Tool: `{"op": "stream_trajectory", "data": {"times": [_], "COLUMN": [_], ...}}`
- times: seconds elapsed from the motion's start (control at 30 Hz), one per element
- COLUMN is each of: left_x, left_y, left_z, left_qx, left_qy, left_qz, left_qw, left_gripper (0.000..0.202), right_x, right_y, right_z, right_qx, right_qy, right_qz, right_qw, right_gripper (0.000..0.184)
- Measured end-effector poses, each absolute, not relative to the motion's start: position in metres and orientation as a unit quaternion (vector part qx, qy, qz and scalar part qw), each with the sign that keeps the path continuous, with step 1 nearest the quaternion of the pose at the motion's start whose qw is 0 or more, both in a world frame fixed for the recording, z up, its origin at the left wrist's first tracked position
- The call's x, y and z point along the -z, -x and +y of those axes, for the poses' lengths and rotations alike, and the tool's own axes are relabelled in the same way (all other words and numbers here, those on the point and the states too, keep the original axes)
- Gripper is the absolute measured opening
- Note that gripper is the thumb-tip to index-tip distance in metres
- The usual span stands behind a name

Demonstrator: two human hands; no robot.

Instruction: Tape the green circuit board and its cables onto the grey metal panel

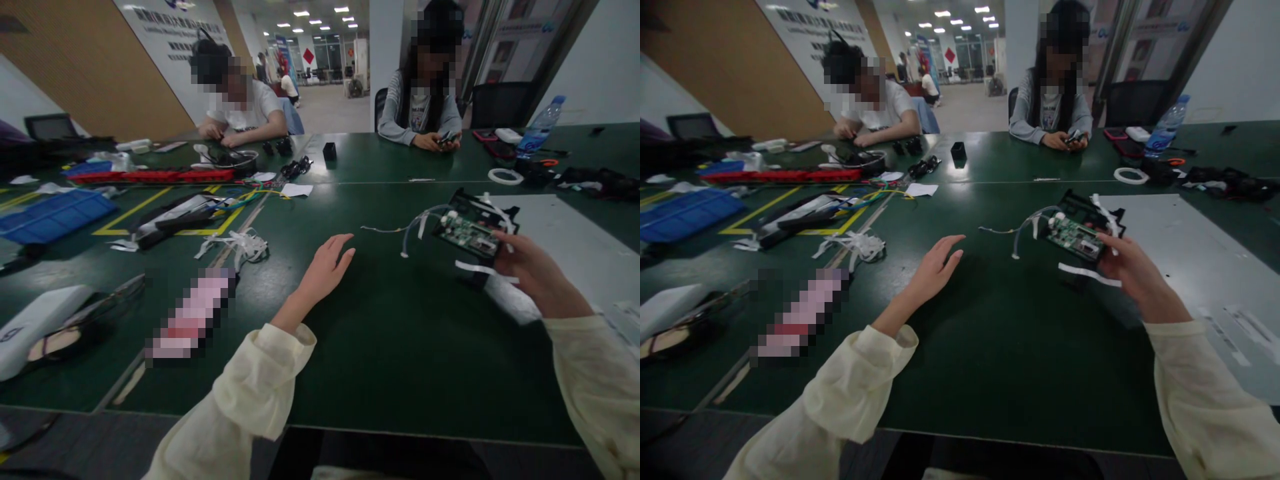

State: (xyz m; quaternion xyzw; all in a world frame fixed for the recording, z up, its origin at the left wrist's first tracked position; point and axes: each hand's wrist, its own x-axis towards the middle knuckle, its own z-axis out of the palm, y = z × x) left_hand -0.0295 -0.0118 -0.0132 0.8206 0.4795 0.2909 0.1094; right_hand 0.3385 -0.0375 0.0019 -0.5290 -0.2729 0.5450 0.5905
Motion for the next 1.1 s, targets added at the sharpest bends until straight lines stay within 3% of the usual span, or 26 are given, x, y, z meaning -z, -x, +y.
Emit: {"op": "stream_trajectory", "data": {"times": [0.17,0.4,0.97,1.1], "left_x": [0.008,0.006,0.004,0.005], "left_y": [0.027,0.024,0.025,0.020], "left_z": [-0.011,-0.012,-0.018,-0.025], "left_qx": [-0.396,-0.336,-0.230,-0.211], "left_qy": [-0.753,-0.641,-0.486,-0.524], "left_qz": [0.497,0.476,0.327,0.271], "left_qw": [0.171,0.500,0.777,0.779], "left_gripper": [0.039,0.059,0.037,0.037], "right_x": [0.012,0.024,0.025,0.023], "right_y": [-0.291,-0.272,-0.271,-0.271], "right_z": [-0.051,-0.061,-0.068,-0.070], "right_qx": [-0.671,-0.725,-0.730,-0.733], "right_qy": [0.417,0.379,0.382,0.371], "right_qz": [-0.297,-0.303,-0.286,-0.275], "right_qw": [0.536,0.490,0.490,0.499], "right_gripper": [0.020,0.022,0.026,0.028]}}
